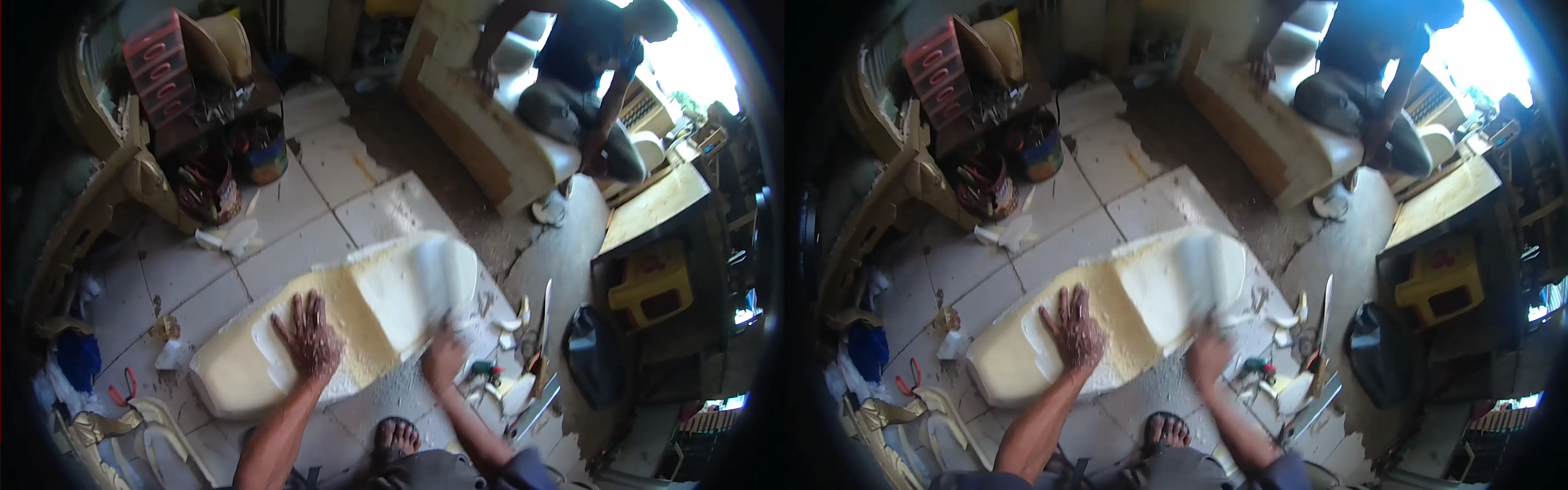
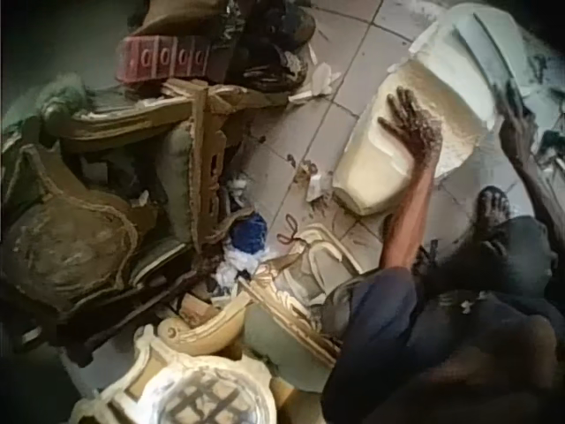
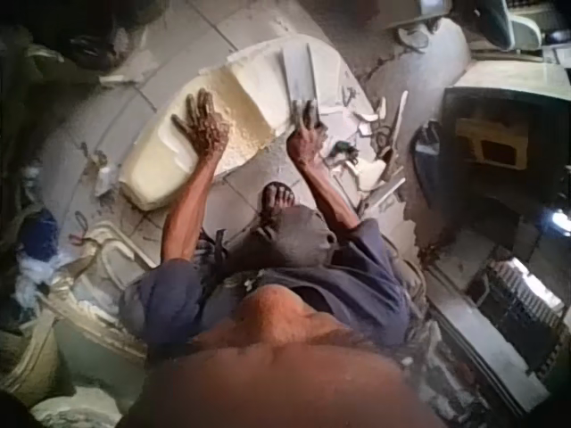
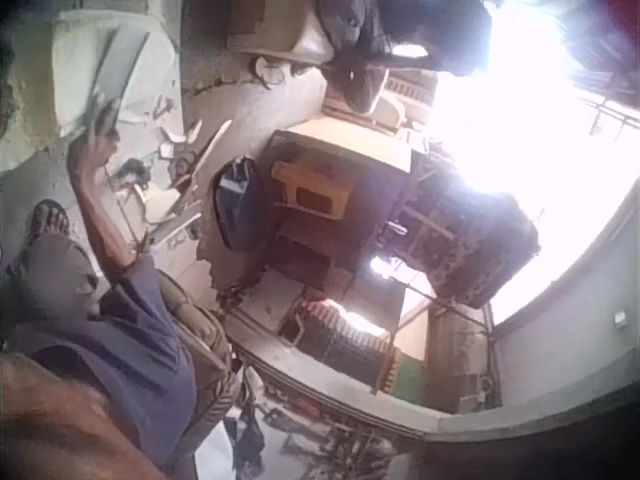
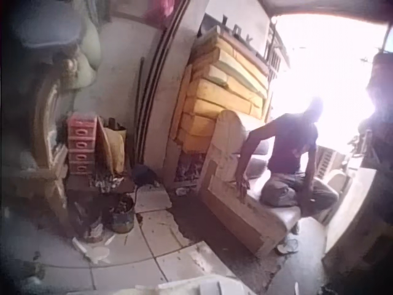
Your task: The person shapes a piece of seat foam using a long blade, slicing off thin layers to contour the surface and then uses a coarse sanding block to smooth the edges.
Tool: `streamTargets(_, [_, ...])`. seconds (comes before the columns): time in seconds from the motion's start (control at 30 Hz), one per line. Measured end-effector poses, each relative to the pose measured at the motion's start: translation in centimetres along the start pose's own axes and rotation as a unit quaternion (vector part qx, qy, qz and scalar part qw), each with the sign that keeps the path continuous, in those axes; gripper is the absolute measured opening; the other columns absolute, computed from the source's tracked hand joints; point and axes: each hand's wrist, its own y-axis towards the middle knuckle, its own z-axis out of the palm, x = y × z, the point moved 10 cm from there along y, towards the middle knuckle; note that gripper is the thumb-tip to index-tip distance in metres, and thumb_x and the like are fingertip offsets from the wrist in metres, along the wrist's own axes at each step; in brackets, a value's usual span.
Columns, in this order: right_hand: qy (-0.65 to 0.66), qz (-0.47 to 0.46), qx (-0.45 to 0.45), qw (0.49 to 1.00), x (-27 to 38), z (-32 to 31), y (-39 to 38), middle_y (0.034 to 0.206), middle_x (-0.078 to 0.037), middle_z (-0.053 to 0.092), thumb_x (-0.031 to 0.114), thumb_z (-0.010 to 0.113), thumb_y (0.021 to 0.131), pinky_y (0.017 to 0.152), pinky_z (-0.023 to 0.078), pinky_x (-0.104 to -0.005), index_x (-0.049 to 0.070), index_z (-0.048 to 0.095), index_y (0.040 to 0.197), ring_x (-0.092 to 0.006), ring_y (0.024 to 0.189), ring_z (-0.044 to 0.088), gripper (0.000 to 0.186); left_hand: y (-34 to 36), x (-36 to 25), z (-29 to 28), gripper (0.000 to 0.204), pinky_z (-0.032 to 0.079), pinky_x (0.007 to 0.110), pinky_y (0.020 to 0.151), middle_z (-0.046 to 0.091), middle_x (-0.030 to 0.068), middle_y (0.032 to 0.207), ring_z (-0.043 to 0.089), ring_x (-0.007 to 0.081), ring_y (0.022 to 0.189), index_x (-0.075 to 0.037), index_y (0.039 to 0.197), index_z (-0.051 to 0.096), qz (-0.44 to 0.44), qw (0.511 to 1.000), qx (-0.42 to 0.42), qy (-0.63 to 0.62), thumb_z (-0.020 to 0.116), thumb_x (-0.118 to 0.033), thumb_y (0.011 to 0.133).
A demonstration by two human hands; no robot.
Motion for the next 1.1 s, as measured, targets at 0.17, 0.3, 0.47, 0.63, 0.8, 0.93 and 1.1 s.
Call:
streamTargets(0.17, [0.095,-0.179,-0.057,0.978,5.5,-5.1,-4.7,0.155,-0.016,0.054,-0.005,0.056,0.076,0.092,0.047,-0.0442,0.030,0.062,0.147,-0.0337,0.123,0.062,0.080,-0.1,1.2,0.0,0.072,-0.003,0.074,0.123,0.041,0.0062,0.165,0.020,0.0313,0.160,-0.007,0.151,0.047,0.015,0.999,-0.036,-0.010,0.067,-0.014,0.082])
streamTargets(0.3, [0.003,-0.016,-0.078,0.997,-2.0,-3.5,3.3,0.151,-0.020,0.056,-0.001,0.056,0.081,0.079,0.049,-0.0501,0.026,0.064,0.142,-0.0365,0.098,0.067,0.067,-1.4,0.2,1.6,0.072,-0.002,0.075,0.122,0.041,0.0067,0.165,0.020,0.0319,0.160,-0.007,0.151,0.048,0.047,0.998,-0.049,0.001,0.067,-0.016,0.083])
streamTargets(0.47, [0.073,-0.182,-0.114,0.974,7.0,-3.8,-7.2,0.156,-0.021,0.051,0.000,0.056,0.074,0.089,0.047,-0.0480,0.027,0.063,0.145,-0.0398,0.115,0.063,0.076,0.2,1.3,0.7,0.069,-0.001,0.079,0.119,0.040,0.0052,0.166,0.020,0.0322,0.160,-0.008,0.153,0.048,0.015,1.000,-0.023,0.012,0.064,-0.022,0.087])
streamTargets(0.63, [0.011,-0.014,-0.088,0.996,-0.4,-5.7,3.5,0.160,-0.018,0.047,-0.002,0.052,0.081,0.093,0.047,-0.0512,0.024,0.058,0.150,-0.0402,0.114,0.060,0.074,-0.3,0.2,0.2,0.069,-0.001,0.078,0.120,0.041,0.0061,0.165,0.020,0.0321,0.160,-0.007,0.150,0.049,0.051,0.996,-0.074,-0.002,0.066,-0.016,0.084])
streamTargets(0.8, [0.008,-0.177,-0.075,0.981,7.7,-4.7,-6.5,0.161,-0.016,0.046,-0.001,0.058,0.077,0.090,0.048,-0.0490,0.027,0.060,0.148,-0.0384,0.118,0.064,0.077,0.8,1.8,-0.3,0.068,-0.001,0.077,0.121,0.041,0.0066,0.165,0.020,0.0326,0.160,-0.007,0.150,0.049,0.022,0.998,-0.061,0.019,0.065,-0.016,0.085])
streamTargets(0.93, [0.001,-0.073,-0.137,0.988,-0.4,-7.3,6.0,0.158,-0.015,0.051,-0.001,0.055,0.079,0.086,0.049,-0.0519,0.022,0.058,0.149,-0.0376,0.123,0.064,0.074,-0.1,0.2,0.1,0.069,-0.001,0.077,0.121,0.042,0.0080,0.164,0.020,0.0330,0.160,-0.007,0.149,0.049,0.047,0.996,-0.072,-0.014,0.067,-0.016,0.084])
streamTargets(1.1, [-0.013,-0.134,-0.086,0.987,4.7,-1.6,-4.9,0.158,-0.021,0.048,0.000,0.058,0.076,0.097,0.045,-0.0570,0.020,0.055,0.151,-0.0415,0.133,0.055,0.078,-0.2,0.8,0.8,0.067,-0.002,0.078,0.120,0.040,0.0067,0.165,0.019,0.0323,0.160,-0.007,0.150,0.049,0.033,0.997,-0.070,0.001,0.065,-0.015,0.085])
